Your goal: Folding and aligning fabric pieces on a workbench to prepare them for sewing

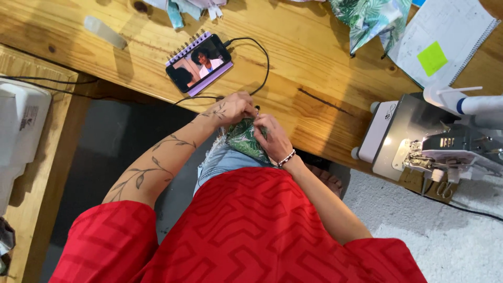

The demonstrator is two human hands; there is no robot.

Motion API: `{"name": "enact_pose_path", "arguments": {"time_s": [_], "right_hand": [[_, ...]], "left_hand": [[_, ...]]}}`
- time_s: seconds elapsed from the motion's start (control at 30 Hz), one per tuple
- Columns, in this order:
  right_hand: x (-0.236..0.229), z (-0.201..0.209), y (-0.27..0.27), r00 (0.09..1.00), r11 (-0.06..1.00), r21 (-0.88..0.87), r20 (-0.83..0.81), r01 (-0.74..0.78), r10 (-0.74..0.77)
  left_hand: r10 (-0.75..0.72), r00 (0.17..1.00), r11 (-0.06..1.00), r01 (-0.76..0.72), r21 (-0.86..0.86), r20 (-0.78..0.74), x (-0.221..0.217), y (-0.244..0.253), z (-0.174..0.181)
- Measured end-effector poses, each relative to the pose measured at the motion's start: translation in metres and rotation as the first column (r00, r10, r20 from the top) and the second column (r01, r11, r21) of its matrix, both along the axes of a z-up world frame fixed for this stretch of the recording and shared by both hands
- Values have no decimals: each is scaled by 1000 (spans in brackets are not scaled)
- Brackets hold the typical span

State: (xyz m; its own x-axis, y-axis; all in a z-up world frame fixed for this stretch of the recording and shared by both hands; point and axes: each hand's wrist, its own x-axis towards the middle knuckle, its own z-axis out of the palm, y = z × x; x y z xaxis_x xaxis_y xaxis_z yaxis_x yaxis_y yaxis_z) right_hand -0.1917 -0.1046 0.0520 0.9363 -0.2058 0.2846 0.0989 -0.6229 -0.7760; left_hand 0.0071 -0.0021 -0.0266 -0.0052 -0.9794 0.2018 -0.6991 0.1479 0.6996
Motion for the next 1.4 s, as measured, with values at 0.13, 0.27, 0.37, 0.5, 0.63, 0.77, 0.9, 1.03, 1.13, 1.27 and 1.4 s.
{"name": "enact_pose_path", "arguments": {"time_s": [0.13,0.27,0.37,0.5,0.63,0.77,0.9,1.03,1.13,1.27,1.4], "right_hand": [[-2,-4,-2,998,998,44,-23,51,-50],[-18,-6,-36,963,963,-21,44,268,-267],[-18,25,-52,915,924,-73,-131,375,-382],[-14,18,-78,744,873,-370,-473,317,-471],[-10,18,-80,803,872,-373,-384,317,-455],[-3,4,-55,862,899,-349,-334,263,-382],[-10,-32,-23,782,944,-233,-533,233,-324],[-9,-46,-29,683,944,-64,-675,322,-279],[-17,-54,-36,780,934,78,-577,350,-244],[-24,-42,-37,872,842,418,-476,342,-117],[-40,-34,-34,895,703,630,-446,329,-19]], "left_hand": [[16,999,1000,-16,17,-50,-1,3,12],[72,997,997,-72,25,-16,-7,6,28],[125,992,992,-126,26,30,-14,9,25],[216,975,976,-217,16,43,-19,12,16],[283,959,958,-284,30,25,-27,10,18],[452,882,892,-448,61,-135,-28,6,19],[564,804,824,-562,67,-189,-34,1,20],[709,682,701,-710,69,-180,-45,13,43],[826,481,542,-822,178,-294,-62,26,78],[863,350,498,-710,499,-364,-86,53,100],[844,326,535,-554,638,-425,-111,69,71]]}}
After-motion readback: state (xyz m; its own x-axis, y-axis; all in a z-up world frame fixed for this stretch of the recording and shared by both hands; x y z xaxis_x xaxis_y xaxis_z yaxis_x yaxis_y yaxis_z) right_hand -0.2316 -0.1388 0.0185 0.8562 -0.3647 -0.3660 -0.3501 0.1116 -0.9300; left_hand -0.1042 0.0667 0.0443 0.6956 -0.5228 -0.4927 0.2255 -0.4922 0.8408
